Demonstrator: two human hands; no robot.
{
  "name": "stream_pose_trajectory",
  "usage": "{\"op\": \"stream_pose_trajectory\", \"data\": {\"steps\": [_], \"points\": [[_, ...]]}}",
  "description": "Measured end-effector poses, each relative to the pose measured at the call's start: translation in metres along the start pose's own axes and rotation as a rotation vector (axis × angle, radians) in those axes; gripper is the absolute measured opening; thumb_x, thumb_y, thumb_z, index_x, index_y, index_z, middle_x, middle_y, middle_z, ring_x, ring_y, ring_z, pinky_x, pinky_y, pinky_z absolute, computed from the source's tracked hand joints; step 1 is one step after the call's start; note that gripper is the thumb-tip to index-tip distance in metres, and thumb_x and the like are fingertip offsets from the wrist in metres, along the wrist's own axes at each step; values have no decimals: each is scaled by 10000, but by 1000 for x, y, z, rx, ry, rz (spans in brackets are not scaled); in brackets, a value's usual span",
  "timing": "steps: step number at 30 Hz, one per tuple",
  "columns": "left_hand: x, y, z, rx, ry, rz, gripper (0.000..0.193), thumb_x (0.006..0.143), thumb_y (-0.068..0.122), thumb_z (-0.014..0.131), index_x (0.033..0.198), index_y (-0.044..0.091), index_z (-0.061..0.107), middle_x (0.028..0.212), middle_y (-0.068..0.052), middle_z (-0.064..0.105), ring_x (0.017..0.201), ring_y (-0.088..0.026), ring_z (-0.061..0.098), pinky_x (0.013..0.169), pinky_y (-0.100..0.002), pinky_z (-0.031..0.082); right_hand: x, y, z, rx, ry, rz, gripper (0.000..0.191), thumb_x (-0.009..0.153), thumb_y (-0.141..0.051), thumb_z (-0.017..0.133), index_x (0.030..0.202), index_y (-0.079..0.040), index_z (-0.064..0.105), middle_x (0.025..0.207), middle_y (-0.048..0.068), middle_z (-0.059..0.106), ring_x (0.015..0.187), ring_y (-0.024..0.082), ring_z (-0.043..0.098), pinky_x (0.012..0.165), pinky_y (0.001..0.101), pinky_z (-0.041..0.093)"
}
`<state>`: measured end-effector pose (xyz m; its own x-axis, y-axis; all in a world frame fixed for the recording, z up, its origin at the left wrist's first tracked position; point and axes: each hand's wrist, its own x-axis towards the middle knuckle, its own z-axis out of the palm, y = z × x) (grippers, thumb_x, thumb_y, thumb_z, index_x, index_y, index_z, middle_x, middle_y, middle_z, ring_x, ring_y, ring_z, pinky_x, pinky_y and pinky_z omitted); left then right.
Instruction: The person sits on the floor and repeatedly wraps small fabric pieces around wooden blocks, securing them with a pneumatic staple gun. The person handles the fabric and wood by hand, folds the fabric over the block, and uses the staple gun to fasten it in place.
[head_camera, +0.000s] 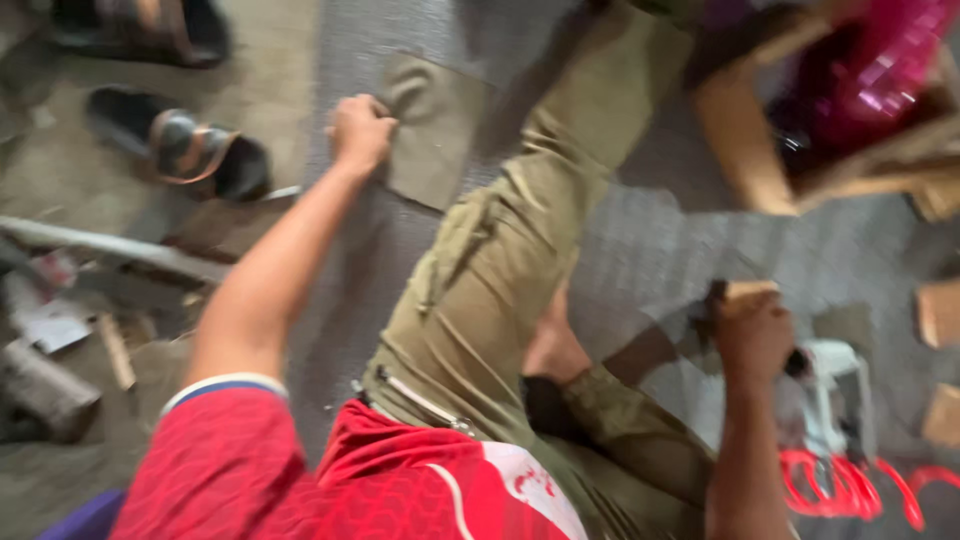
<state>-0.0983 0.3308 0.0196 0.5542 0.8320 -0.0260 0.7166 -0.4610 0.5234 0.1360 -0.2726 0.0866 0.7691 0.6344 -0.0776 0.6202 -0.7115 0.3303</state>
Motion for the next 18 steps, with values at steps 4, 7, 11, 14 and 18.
{"op": "stream_pose_trajectory", "data": {"steps": [4,7,11,14,18], "points": [[-5,-5,8,-23,37,394,333,931,281,727,841,-17,609,857,-231,589,794,-411,530,711,-542,371,-4,5,-12,-8,26,-62,101,870,-178,626,777,-137,627,751,113,624,679,297,641,579,452,494],[-27,-2,8,-247,89,674,136,1035,58,710,1165,19,698,1187,-166,745,1088,-319,717,1018,-403,567,-17,0,-4,410,34,465,322,960,-340,717,1012,-26,668,876,175,665,812,383,653,710,532,518],[-51,20,-9,-408,-42,339,106,1080,-77,680,1074,-23,588,1039,-100,645,938,-177,628,915,-321,530,-29,-13,0,491,-70,632,1017,679,-539,852,1461,-10,471,1162,240,587,1076,432,555,854,523,510],[-54,58,-42,-697,-29,430,228,1022,-161,565,1220,-54,598,1164,-101,656,1070,-185,650,1015,-307,556,-27,-15,-13,612,-122,691,1028,732,-536,848,1533,-50,426,1261,244,540,1148,442,509,913,533,495],[-92,140,-88,-768,-121,420,356,1025,-111,591,1374,-46,622,1236,-111,705,1085,-183,695,949,-288,561,-16,2,-34,741,-105,773,999,805,-527,836,1536,-11,394,1235,301,531,1100,475,523,894,534,486]]}}
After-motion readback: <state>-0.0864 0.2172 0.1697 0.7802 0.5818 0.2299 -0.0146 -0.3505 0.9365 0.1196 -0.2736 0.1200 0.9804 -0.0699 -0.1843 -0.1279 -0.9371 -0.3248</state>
